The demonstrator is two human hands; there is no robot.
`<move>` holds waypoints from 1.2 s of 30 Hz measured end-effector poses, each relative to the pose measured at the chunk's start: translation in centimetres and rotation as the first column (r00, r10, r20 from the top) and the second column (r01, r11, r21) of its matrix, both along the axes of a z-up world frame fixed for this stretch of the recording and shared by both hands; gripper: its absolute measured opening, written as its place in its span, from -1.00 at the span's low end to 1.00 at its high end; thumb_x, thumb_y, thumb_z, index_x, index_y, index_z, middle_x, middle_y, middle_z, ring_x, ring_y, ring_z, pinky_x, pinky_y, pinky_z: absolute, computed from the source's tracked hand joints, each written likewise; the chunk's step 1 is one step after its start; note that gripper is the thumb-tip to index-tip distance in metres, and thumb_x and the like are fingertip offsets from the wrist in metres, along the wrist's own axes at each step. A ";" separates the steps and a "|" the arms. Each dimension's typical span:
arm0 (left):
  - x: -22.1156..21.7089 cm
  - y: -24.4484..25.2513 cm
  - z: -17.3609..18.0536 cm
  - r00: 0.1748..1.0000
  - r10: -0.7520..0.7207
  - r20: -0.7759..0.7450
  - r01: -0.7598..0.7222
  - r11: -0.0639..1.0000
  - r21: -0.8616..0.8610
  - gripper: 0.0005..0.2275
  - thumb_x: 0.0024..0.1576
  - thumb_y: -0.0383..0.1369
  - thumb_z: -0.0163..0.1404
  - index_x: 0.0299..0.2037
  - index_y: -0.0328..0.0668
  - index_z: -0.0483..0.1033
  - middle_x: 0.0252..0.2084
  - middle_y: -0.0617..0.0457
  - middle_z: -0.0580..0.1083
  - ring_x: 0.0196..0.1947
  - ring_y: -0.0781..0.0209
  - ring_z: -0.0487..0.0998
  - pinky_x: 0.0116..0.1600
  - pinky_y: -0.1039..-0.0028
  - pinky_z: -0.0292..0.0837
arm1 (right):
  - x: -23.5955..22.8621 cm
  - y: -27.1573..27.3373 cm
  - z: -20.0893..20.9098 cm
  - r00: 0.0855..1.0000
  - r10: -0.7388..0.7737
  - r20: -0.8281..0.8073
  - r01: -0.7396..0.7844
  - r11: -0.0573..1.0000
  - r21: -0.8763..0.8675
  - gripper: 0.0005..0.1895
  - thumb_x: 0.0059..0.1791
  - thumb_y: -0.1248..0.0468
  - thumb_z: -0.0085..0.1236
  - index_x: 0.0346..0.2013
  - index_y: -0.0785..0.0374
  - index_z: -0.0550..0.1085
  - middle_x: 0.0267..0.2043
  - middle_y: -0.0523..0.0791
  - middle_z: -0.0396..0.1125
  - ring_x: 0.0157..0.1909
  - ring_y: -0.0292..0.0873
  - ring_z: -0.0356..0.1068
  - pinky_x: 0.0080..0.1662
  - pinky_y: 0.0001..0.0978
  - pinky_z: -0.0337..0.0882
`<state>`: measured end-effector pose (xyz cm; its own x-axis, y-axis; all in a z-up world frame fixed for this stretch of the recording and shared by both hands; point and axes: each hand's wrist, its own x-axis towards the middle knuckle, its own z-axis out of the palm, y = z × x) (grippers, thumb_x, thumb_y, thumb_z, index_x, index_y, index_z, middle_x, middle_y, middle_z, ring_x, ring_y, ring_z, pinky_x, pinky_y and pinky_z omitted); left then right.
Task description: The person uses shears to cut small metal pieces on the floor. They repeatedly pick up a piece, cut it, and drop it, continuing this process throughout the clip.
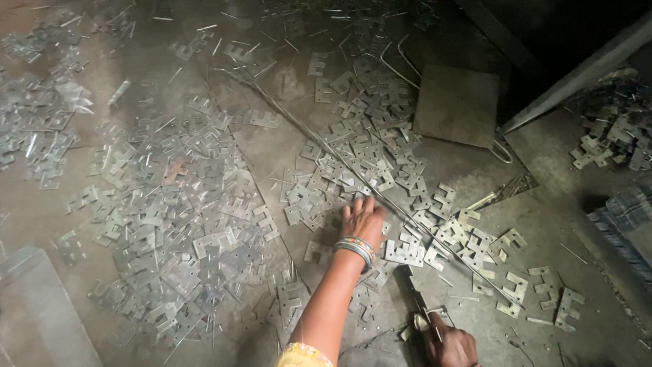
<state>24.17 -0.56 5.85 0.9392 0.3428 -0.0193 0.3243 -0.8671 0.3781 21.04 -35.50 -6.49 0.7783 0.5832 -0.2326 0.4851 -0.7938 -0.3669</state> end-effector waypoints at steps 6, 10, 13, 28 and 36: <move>-0.1 0.8 0.0 0.987 -0.004 -0.163 -0.008 0.998 -0.069 -0.62 -0.05 -0.32 0.26 -0.02 -0.15 0.55 0.24 -0.09 0.36 0.33 -0.13 0.26 0.29 -0.01 0.16 | -0.1 0.1 0.0 1.000 -0.006 -0.019 0.007 0.999 0.038 -0.47 -0.20 0.12 0.23 0.08 -0.01 0.49 -0.56 0.13 0.45 -0.39 0.21 0.53 -0.27 0.05 0.52; -1.5 2.4 -0.5 0.997 0.067 -0.033 -0.067 0.998 -0.004 -0.59 0.00 -0.42 0.18 0.10 -0.16 0.50 0.25 -0.09 0.38 0.26 -0.14 0.33 0.22 -0.05 0.19 | 0.0 -0.1 0.2 0.999 -0.003 -0.040 0.002 1.000 -0.029 -0.42 -0.23 0.11 0.26 0.10 0.00 0.48 -0.55 0.12 0.46 -0.39 0.21 0.53 -0.26 0.06 0.51; -2.6 3.2 -0.3 0.983 0.076 -0.165 -0.082 0.996 -0.029 -0.52 -0.07 -0.48 0.16 0.13 -0.14 0.48 0.27 -0.12 0.35 0.25 -0.12 0.32 0.22 -0.04 0.16 | -0.1 0.3 0.6 1.000 -0.006 -0.031 0.005 1.000 -0.015 -0.43 -0.21 0.08 0.25 0.10 -0.01 0.48 -0.55 0.12 0.46 -0.39 0.22 0.53 -0.26 0.06 0.51; -2.7 1.9 0.1 0.960 0.123 -0.251 -0.135 0.990 -0.031 -0.49 -0.02 -0.25 0.29 0.13 -0.16 0.44 0.18 -0.10 0.43 0.28 -0.10 0.32 0.27 -0.04 0.09 | -0.3 1.5 3.2 0.999 -0.016 -0.029 0.018 0.997 0.075 -0.54 -0.18 0.12 0.25 0.02 0.02 0.52 -0.58 0.13 0.45 -0.41 0.22 0.52 -0.30 0.06 0.51; -2.1 1.6 1.1 0.959 0.185 -0.214 -0.212 0.971 -0.109 -0.28 -0.23 -0.15 0.42 0.16 -0.19 0.42 0.10 -0.07 0.49 0.22 -0.05 0.39 0.27 0.04 0.10 | -0.3 1.4 3.4 0.991 -0.049 -0.127 0.056 0.997 0.051 -0.54 -0.18 0.08 0.28 0.02 -0.02 0.54 -0.56 0.14 0.46 -0.38 0.21 0.55 -0.22 0.05 0.51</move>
